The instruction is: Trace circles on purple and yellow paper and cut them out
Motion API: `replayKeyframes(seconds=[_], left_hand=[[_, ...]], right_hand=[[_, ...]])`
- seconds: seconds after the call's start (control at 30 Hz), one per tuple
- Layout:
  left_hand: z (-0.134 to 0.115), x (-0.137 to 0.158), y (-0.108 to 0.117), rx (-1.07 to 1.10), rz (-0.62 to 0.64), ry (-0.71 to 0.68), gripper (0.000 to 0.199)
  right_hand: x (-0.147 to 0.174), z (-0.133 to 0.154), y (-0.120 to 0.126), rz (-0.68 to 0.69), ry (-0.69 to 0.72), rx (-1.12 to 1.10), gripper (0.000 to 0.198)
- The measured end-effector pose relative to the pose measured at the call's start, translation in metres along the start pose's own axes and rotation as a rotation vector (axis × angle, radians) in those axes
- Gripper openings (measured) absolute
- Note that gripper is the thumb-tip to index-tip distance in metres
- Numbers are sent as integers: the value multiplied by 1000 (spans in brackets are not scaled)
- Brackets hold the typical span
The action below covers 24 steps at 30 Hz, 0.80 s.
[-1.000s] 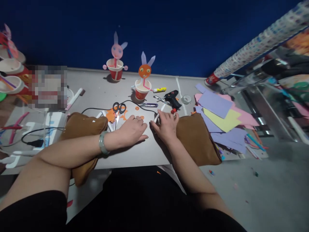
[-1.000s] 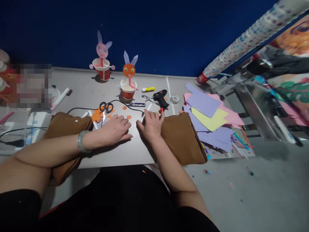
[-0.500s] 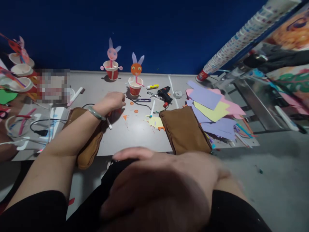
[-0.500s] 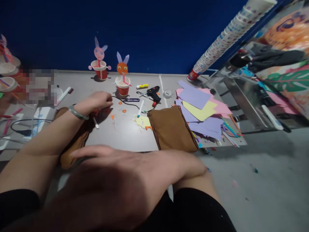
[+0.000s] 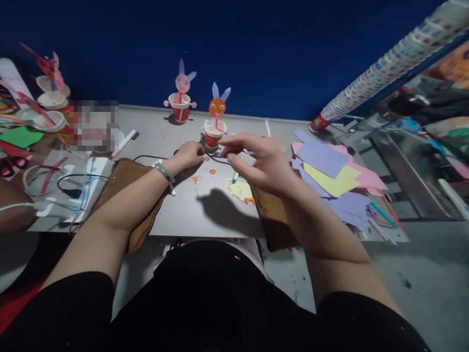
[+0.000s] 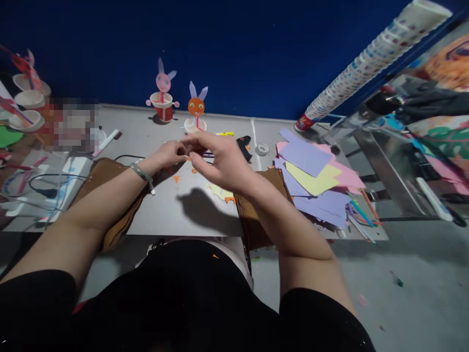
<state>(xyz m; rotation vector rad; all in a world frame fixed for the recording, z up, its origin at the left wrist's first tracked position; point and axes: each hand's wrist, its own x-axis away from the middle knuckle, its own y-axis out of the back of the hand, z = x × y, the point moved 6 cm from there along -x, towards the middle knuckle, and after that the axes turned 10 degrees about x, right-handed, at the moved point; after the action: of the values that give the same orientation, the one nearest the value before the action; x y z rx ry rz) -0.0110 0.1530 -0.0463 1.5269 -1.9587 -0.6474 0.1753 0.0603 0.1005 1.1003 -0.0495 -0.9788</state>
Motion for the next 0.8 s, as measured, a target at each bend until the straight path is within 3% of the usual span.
replayKeyframes(seconds=[0.1, 0.23, 0.37, 0.8], left_hand=[[1, -2, -4, -100, 13, 6, 23], [-1, -2, -6, -164, 32, -2, 24], [-3, -2, -10, -194, 34, -8, 25], [-7, 1, -21, -241, -14, -13, 15]], right_hand=[[-20, -60, -65, 407, -141, 238, 26], [-21, -96, -115, 647, -228, 444, 25], [-19, -97, -130, 686, -219, 480, 20], [-11, -99, -138, 709, -200, 435, 22]])
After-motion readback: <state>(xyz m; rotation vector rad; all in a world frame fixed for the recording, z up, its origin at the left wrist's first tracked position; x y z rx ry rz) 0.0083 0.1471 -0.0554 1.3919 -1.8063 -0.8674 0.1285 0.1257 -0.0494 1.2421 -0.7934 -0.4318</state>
